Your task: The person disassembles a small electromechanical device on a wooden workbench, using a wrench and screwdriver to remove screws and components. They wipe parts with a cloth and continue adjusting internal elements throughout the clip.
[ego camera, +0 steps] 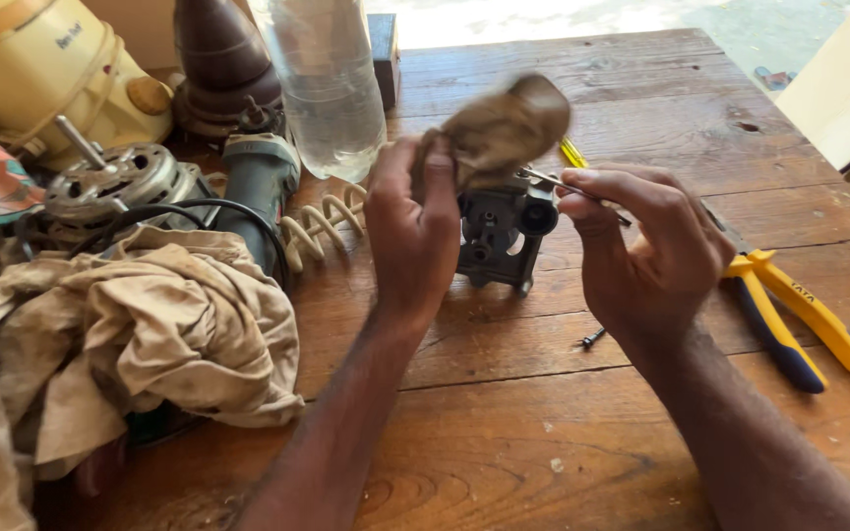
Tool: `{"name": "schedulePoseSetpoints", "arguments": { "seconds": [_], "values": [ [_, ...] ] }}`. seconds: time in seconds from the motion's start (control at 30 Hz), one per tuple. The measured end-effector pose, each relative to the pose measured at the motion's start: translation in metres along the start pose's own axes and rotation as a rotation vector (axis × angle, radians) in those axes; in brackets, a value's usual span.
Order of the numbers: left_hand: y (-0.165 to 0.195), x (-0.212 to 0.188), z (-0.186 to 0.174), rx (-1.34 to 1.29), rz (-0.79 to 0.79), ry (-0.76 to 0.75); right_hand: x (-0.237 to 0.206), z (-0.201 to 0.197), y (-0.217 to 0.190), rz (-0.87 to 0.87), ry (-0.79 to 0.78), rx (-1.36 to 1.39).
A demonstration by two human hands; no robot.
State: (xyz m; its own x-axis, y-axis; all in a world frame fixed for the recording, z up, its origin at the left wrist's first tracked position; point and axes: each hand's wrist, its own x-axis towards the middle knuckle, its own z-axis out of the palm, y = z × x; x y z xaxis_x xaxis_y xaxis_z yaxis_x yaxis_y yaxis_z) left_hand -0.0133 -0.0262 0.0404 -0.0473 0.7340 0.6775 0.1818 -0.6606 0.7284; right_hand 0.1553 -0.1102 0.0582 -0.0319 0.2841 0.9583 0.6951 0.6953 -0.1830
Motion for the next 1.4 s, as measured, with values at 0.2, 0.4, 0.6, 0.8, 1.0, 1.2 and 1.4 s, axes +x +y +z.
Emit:
{"name": "schedulePoseSetpoints", "arguments": {
  "seconds": [0.2,0.4,0.6,0.8,1.0,1.2,1.4],
  "values": [
    [-0.005,-0.011,-0.004,-0.191,-0.031,0.093,0.0,-0.005,-0.002,-0.02,-0.064,-0.015],
    [-0.001,-0.016,-0.006,-0.081,-0.067,0.07,0.007,-0.011,0.017,-0.124,-0.163,0.015],
    [-0.006,-0.025,-0.009,0.012,0.03,0.027,0.003,-0.014,0.027,0.229,-0.14,0.243],
    [-0.004,-0.027,-0.007,0.02,0.087,0.044,0.006,-0.014,0.024,0.418,-0.176,0.44],
    [-0.008,-0.031,-0.007,0.035,0.088,0.028,0.005,-0.014,0.021,0.495,-0.151,0.522],
    [-0.012,-0.031,-0.005,0.027,0.075,0.012,0.004,-0.014,0.019,0.44,-0.172,0.431],
    [-0.011,-0.031,-0.006,0.037,0.106,0.013,0.0,-0.014,0.024,0.472,-0.134,0.459]
  ]
}}
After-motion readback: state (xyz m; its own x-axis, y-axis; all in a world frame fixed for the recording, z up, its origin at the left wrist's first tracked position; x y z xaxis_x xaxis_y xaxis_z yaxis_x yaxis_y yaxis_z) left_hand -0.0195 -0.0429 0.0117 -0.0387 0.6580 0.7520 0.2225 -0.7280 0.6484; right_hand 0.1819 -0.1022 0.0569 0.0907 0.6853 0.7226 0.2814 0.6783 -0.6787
